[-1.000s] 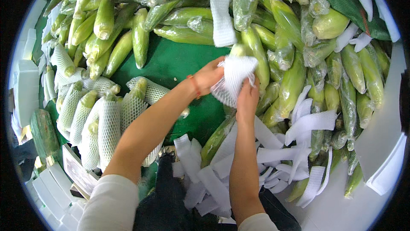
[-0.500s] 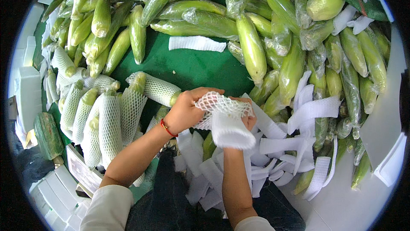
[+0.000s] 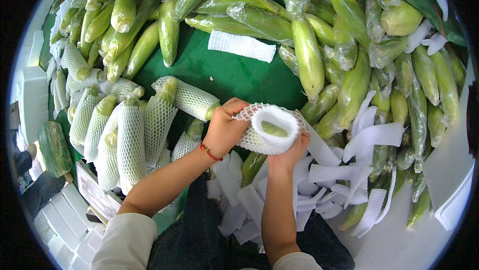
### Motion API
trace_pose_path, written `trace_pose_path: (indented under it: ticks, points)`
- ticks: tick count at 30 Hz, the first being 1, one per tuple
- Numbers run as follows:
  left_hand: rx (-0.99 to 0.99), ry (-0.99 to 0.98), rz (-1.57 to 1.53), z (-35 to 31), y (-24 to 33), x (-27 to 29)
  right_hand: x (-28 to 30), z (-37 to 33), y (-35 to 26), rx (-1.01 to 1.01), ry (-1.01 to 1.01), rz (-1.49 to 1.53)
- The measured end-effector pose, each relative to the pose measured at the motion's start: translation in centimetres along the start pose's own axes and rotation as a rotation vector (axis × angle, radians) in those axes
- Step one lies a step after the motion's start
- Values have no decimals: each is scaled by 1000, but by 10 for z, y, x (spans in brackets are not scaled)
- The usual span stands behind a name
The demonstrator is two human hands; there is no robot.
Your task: The person wraps corn cobs in foam mesh sleeves by hand and places them in a pile on a green mat. The person handles the corn and mesh one at a time while sitting on the floor.
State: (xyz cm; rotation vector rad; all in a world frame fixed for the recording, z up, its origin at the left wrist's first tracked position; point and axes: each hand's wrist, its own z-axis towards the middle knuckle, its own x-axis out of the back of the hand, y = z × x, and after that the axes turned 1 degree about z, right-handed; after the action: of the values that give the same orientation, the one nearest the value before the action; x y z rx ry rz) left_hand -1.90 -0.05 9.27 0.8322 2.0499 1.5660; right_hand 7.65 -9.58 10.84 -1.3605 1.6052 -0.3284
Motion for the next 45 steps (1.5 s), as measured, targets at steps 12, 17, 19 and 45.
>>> trace_pose_path:
  ticks: [12,17,19,45]
  points:
    - [65,136,-69,12,-62,22,82,52,136,-233,-109,267]
    - [-73,11,404,18,-78,-2,137,63,167,-194,-121,119]
    - [-318,86,654,11,-70,-1,121,43,147,-294,-117,212]
    - [306,138,1081,-161,64,342,-80,112,53,1002,-652,-1439]
